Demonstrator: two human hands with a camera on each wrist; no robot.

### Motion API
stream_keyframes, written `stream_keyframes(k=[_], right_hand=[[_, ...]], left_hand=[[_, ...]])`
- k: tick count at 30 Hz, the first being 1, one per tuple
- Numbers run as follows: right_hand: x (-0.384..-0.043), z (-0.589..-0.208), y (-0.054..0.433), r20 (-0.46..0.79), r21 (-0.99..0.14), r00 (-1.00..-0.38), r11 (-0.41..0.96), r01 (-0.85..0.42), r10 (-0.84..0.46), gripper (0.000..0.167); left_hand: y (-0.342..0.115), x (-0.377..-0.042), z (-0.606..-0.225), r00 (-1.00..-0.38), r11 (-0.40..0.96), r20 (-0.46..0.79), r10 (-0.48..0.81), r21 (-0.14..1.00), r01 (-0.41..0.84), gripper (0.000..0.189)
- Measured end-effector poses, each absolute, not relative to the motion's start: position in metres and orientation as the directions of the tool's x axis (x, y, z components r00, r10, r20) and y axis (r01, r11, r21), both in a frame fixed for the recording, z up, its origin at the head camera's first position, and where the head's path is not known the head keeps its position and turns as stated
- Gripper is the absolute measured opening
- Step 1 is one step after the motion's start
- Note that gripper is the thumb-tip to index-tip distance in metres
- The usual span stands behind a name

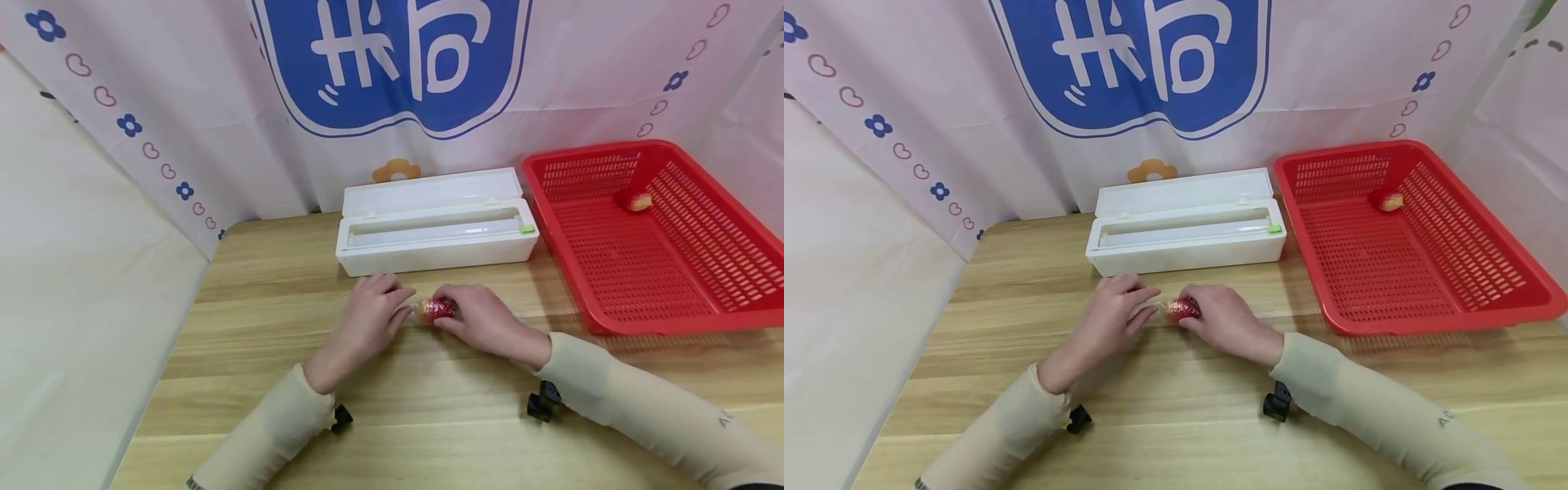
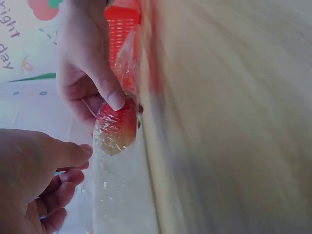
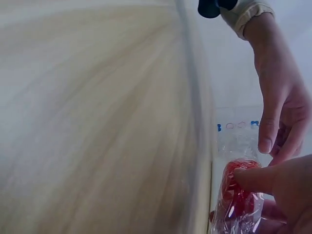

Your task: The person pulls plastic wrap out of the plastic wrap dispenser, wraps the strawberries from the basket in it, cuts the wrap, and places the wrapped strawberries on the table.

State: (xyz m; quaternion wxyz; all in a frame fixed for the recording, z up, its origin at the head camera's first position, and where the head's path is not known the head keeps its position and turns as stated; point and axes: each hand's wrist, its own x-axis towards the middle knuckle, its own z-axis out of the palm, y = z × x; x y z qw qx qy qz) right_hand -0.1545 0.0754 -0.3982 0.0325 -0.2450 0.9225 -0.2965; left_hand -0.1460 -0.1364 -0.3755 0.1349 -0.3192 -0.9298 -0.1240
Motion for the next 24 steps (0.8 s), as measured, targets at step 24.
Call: stream_keyframes(k=[24], right_hand=[[-0.136,-0.367,0.088,0.075,-0.885,-0.927,0.404,-0.231,-0.367,0.043]], left_hand=[[-0.134,-0.129,-0.350,-0.748,0.625,0.368,0.552,0.411,0.663,0.037]])
